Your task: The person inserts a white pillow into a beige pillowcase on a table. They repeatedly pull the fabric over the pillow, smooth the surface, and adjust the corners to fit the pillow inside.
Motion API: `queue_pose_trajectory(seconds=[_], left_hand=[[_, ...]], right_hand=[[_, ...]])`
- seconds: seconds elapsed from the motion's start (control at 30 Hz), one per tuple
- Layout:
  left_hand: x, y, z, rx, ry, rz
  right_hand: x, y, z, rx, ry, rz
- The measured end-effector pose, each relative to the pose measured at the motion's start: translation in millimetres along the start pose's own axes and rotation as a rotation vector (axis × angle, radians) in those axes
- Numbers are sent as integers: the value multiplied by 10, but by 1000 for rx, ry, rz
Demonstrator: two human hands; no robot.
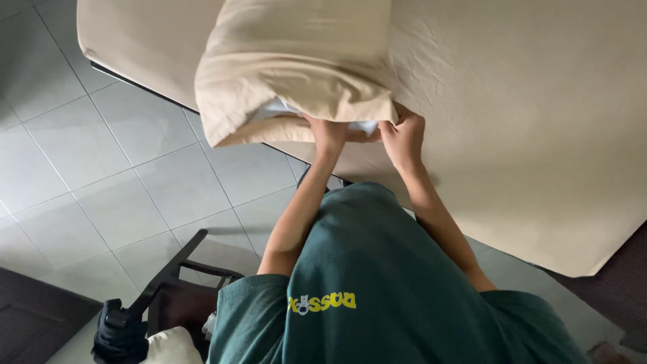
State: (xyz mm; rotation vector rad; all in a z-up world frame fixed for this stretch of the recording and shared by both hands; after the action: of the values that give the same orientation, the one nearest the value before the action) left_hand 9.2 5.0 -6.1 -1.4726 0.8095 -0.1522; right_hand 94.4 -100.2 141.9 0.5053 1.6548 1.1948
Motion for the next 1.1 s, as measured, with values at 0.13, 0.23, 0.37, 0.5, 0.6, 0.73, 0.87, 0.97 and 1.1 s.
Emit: queue_pose_trajectory(seconds=[0.13,0.23,0.37,0.5,0.6,0.73,0.87,0.97,1.1], left_hand=[[89,178,-271,-23,-52,5],[-247,110,-520,-45,-84,9],[-1351,-421,-710,134,150,355],[-1966,-185,-351,209,-297,1050],[-1877,1262,-21,-523,-344,315],[-1356,1730,57,-894,-6,-758],[-1105,948,48,-902,-18,-1100],[-1044,619,129,-826,-61,-961],[-765,702,126,-683,1,-961]], right_hand=[[149,-136,16,-40,-4,-242],[88,-360,-52,147,-40,6],[-307,-206,79,114,-114,311],[-458,-275,215,66,-156,357],[-528,-488,280,-10,-271,375],[-500,-537,152,21,-224,326],[-338,-174,-6,-120,-110,-121],[-177,342,-6,-254,68,-494],[230,-35,-55,-317,497,-685]])
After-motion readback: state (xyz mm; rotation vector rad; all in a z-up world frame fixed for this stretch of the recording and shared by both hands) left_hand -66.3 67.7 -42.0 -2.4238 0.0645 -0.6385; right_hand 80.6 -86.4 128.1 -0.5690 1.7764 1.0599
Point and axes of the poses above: each hand's wrist, its own z-axis towards the middle knuckle, its own x-axis out of the palm, y = z × x, the point moved 1 cm from there along z, towards the middle knuckle, and after that the axes turned 10 degrees about z, right-handed, at the moved point
